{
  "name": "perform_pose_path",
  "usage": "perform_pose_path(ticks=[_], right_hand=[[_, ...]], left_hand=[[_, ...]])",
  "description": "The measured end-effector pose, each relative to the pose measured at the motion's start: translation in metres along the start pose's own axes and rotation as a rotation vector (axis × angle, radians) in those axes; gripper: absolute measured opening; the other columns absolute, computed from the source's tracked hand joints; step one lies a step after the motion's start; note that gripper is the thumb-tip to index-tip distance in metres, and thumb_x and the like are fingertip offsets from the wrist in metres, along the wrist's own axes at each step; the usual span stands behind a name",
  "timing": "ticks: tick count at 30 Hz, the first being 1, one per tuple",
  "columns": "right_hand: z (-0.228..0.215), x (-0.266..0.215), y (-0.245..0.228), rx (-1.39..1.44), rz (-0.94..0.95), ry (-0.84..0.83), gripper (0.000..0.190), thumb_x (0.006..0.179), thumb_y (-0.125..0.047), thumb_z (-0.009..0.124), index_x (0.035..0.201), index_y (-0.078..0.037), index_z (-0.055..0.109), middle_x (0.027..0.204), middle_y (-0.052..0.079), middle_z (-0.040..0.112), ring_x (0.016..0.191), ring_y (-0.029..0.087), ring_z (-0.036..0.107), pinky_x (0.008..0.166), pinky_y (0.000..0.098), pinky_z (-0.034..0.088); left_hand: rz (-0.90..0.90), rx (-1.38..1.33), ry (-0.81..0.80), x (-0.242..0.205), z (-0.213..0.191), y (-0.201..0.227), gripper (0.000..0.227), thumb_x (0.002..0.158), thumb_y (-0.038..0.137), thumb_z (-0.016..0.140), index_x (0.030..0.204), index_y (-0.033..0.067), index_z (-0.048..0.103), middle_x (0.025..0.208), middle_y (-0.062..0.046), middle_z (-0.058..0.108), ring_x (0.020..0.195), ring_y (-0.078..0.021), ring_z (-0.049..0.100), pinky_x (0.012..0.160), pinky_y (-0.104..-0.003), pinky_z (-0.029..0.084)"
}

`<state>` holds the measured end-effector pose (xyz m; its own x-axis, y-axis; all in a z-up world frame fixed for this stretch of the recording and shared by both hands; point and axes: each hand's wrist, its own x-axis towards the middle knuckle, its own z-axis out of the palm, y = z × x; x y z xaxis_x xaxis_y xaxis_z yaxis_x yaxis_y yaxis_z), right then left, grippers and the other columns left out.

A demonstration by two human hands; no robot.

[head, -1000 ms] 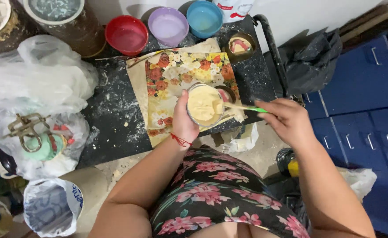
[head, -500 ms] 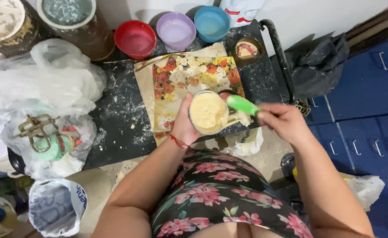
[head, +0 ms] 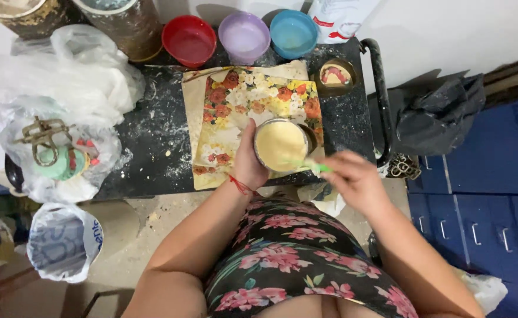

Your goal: The person scoops a white powder from a large container into a small bowl using a green spatula. They then add a liquid from a purple bowl and mix the contents thoroughly. Finally, the person scoops the mixed substance into a small round mold.

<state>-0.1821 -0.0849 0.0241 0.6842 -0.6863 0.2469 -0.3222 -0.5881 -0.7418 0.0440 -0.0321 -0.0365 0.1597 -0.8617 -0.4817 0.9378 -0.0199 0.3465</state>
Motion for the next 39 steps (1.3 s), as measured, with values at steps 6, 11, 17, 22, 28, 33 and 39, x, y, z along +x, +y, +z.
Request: perform_pose_path(ticks=[6,11,17,22,28,33,39], right_hand=[[-0.017,0.041,-0.018,-0.191,-0.073,0.058,0.028,0.093,-0.011,0.079,0.121,-0.017,0.082,0.099,0.01,0.07,0.088,0.026,0.069,0.079,0.0381,0.056],[-0.032,0.041,-0.061,-0.15,-0.181,-0.171,0.025,0.09,-0.002,0.075,0.111,-0.013,0.083,0.09,0.014,0.071,0.068,0.025,0.066,0.067,0.0378,0.056],[-0.073,0.06,-0.074,-0.285,-0.325,-0.203,0.018,0.086,0.003,0.077,0.101,-0.005,0.083,0.089,0.019,0.071,0.069,0.032,0.067,0.064,0.0423,0.055],[-0.048,0.097,-0.121,-0.821,-1.078,-0.12,0.007,0.094,-0.013,0.083,0.09,-0.013,0.078,0.094,0.005,0.072,0.088,0.024,0.064,0.088,0.0373,0.053],[-0.058,0.119,-0.079,-1.09,-0.955,-0.205,0.008,0.09,-0.012,0.079,0.084,-0.015,0.075,0.076,-0.004,0.067,0.072,0.016,0.064,0.07,0.0332,0.054],[-0.055,0.115,-0.106,-1.098,-0.925,-0.276,0.004,0.09,-0.016,0.081,0.088,-0.017,0.077,0.075,-0.002,0.066,0.072,0.018,0.063,0.07,0.0337,0.05],[-0.053,0.106,-0.106,-1.264,-0.677,-0.324,0.005,0.092,-0.026,0.075,0.088,-0.026,0.078,0.069,-0.008,0.065,0.066,0.011,0.064,0.064,0.0304,0.052]], left_hand=[[-0.066,0.038,0.026,-0.003,0.009,-0.022,0.064,0.1,0.057,0.058,0.131,0.0017,0.069,0.129,-0.025,0.07,0.117,-0.0406,0.069,0.1,-0.054,0.057],[-0.12,0.031,0.029,-0.007,0.007,-0.024,0.072,0.103,0.06,0.05,0.136,-0.0019,0.063,0.132,-0.029,0.067,0.123,-0.0457,0.064,0.102,-0.058,0.053],[-0.003,0.088,-0.067,-0.02,0.008,-0.022,0.078,0.098,0.075,0.048,0.128,0.0076,0.072,0.128,-0.022,0.072,0.121,-0.0394,0.068,0.101,-0.052,0.057],[0.05,0.178,-0.217,-0.024,0.011,-0.042,0.092,0.101,0.077,0.039,0.151,0.0004,0.053,0.145,-0.029,0.058,0.136,-0.0414,0.054,0.113,-0.055,0.046],[0.34,0.11,-0.293,-0.035,0.005,-0.043,0.054,0.096,0.026,0.073,0.139,-0.0045,0.063,0.135,-0.026,0.067,0.12,-0.0316,0.068,0.098,-0.046,0.06],[0.354,0.086,-0.426,-0.021,-0.009,-0.051,0.072,0.09,0.027,0.068,0.154,-0.0011,0.05,0.144,-0.028,0.058,0.128,-0.0354,0.059,0.104,-0.05,0.056],[0.356,0.096,-0.237,-0.018,-0.001,-0.039,0.058,0.1,0.038,0.069,0.143,-0.0004,0.06,0.125,-0.025,0.067,0.111,-0.0293,0.068,0.088,-0.043,0.062]])
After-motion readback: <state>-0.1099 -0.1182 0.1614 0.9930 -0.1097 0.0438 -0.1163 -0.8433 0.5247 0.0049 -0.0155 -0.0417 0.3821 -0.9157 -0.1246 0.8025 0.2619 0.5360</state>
